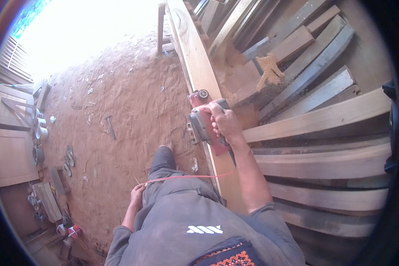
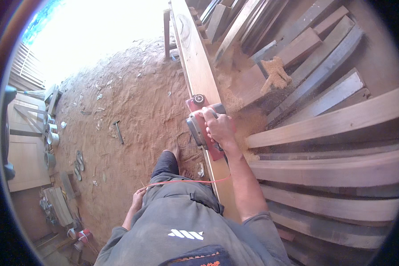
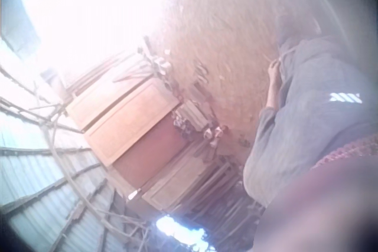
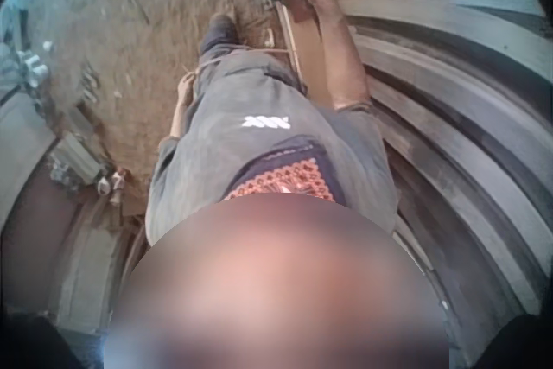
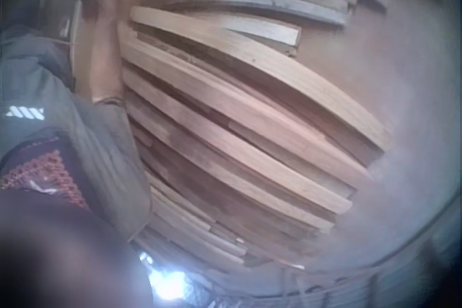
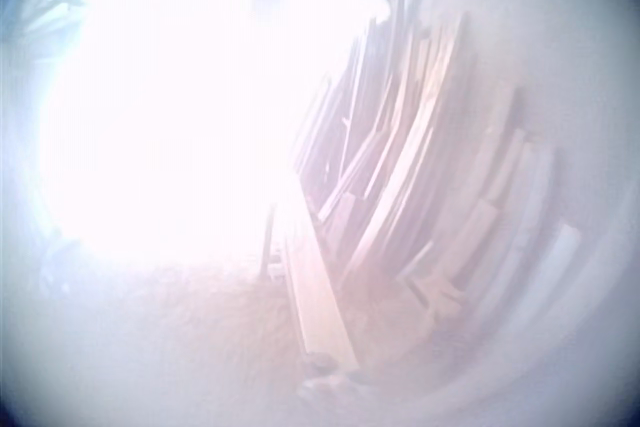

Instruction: The person sands a long wooden plank using a handheld electric sander. They repeatedly move the sander along the plank's length, pause to inspect the surface, and flip the plank to sand the opposite side.

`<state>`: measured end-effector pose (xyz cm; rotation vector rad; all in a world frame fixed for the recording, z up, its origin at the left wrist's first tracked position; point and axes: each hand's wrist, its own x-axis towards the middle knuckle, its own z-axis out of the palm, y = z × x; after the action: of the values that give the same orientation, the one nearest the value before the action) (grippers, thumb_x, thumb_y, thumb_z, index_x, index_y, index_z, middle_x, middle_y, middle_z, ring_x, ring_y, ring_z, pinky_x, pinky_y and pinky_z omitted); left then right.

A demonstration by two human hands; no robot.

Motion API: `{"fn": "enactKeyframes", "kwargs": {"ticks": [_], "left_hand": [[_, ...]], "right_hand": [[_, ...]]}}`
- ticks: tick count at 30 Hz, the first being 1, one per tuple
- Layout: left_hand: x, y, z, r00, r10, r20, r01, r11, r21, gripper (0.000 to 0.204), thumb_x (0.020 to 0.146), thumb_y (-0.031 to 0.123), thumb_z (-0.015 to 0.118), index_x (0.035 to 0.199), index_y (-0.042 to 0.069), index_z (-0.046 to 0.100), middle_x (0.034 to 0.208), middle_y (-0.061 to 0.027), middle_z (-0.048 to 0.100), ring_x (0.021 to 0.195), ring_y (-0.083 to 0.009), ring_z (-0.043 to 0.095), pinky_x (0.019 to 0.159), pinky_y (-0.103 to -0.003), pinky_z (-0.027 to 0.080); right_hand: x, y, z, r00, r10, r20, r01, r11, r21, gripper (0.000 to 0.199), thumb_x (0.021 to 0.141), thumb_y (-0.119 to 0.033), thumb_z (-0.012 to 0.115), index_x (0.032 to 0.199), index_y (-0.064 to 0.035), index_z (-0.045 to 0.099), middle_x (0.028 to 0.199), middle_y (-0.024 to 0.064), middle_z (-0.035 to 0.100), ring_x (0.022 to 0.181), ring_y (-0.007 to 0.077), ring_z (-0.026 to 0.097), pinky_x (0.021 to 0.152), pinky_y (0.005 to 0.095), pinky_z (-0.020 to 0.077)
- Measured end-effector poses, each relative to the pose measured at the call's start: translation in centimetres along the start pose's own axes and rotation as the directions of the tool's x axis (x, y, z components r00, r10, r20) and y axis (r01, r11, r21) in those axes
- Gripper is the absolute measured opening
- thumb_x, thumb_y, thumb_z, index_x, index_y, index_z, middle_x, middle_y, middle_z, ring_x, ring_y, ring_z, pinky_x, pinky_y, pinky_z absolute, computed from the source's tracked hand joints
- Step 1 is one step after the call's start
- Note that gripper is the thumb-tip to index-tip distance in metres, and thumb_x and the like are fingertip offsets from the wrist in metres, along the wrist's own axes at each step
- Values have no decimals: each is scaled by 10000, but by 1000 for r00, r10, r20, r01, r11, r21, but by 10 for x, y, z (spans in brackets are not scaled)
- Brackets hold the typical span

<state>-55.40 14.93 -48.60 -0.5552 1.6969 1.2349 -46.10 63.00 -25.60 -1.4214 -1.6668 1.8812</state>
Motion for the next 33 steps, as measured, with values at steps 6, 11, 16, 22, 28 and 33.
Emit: {"fn": "enactKeyframes", "kwargs": {"ticks": [6,11,16,22,28,33], "left_hand": [[87,104,52,993,-121,13,119,988,96,425,914,150,823,1291,9,687,1145,-101,736,949,-189,699,714,-296,542],[148,220,95,995,-93,35,83,970,229,411,898,145,842,1261,27,692,1113,-68,725,981,-157,679,768,-296,536],[157,352,128,998,55,41,-63,970,233,485,909,180,851,1330,48,650,1144,-48,697,1076,-176,675,880,-352,570],[167,426,151,988,152,-12,-149,982,120,413,940,178,837,1297,59,667,1165,-36,693,1060,-149,680,848,-343,581],[165,424,154,996,69,62,-83,958,274,495,909,110,840,1360,40,649,1175,-77,724,1055,-184,698,862,-348,583],[196,503,200,908,298,294,-370,901,229,462,950,70,775,1385,32,627,1175,-63,716,1012,-162,684,858,-325,561]], "right_hand": [[120,-49,27,997,-61,48,66,993,-94,474,1026,-492,616,1082,-68,821,659,-59,532,494,56,491,449,274,418],[241,-84,56,924,-380,32,376,894,-243,463,995,-497,644,958,-68,813,585,-24,568,450,94,539,423,300,438],[361,-157,88,880,-474,27,463,845,-268,492,994,-508,614,912,-62,805,558,-1,582,430,120,563,409,310,459],[523,-270,125,949,-314,32,315,937,-155,494,1023,-494,579,951,-45,772,601,-5,552,439,114,519,401,315,438],[559,-237,102,870,-362,334,434,884,-175,310,1034,-383,593,1082,-99,711,803,3,601,549,128,573,423,344,446],[385,-148,75,632,-729,262,473,95,-876,372,1045,-275,575,1331,-46,641,1004,233,709,740,339,727,695,491,608]]}}
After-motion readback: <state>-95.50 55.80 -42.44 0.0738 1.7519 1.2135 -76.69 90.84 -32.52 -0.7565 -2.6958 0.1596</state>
